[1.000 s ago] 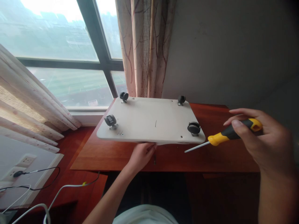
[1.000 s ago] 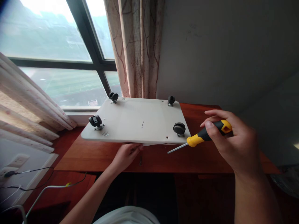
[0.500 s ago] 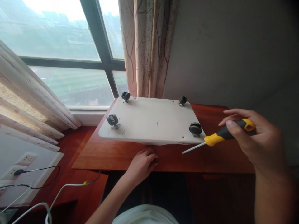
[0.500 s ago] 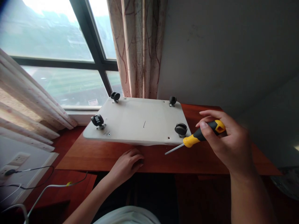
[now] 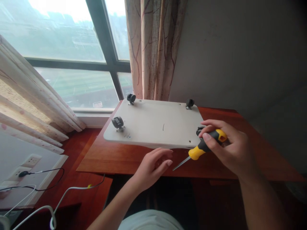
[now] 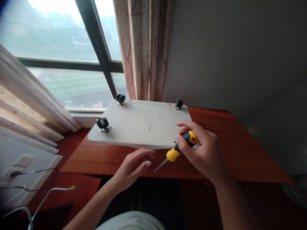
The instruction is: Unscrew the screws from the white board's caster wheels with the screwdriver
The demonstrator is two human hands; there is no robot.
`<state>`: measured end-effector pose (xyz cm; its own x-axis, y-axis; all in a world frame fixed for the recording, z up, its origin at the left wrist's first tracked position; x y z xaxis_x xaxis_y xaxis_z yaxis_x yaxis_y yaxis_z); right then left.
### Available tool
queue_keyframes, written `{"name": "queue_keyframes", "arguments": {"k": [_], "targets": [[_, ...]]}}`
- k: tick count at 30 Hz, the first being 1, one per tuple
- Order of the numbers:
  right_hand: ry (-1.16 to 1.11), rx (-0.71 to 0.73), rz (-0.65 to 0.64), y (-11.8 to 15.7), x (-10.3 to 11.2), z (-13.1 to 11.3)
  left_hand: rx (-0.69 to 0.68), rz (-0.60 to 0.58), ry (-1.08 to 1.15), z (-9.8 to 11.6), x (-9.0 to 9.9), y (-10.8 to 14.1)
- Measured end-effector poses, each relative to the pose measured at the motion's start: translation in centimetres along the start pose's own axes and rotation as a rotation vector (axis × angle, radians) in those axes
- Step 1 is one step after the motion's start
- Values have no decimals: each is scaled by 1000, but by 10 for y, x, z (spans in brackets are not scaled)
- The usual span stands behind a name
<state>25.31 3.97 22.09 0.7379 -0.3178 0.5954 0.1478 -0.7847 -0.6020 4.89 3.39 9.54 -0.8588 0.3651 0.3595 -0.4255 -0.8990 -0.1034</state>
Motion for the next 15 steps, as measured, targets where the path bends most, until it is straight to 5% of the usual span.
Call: {"name": "queue_keyframes", "arguments": {"k": [4,7,10,15], "targets": [[-72,108,-100,-3,-37,-29,-130,29,28,44,5,-9],[-86,155,-121,-8,-45,-38,-179,75,-91,56,7,-16],[-20,130,-48,-19,-27,-25,-152,69,-92,46,10,-22],[92,113,263,-63,30,23,-75,162,-75,12,28,-23]]}}
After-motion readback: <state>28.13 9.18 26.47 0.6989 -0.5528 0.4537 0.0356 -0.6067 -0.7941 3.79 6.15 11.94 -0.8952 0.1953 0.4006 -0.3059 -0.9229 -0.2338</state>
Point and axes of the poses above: each hand's wrist, its own y-axis away from the middle knuckle, its own x-axis out of the back of the hand, z = x × y, the point moved 9 cm from there along -y, towards the middle knuckle, and after that the axes turned 9 degrees about x, right-handed, at the moved point
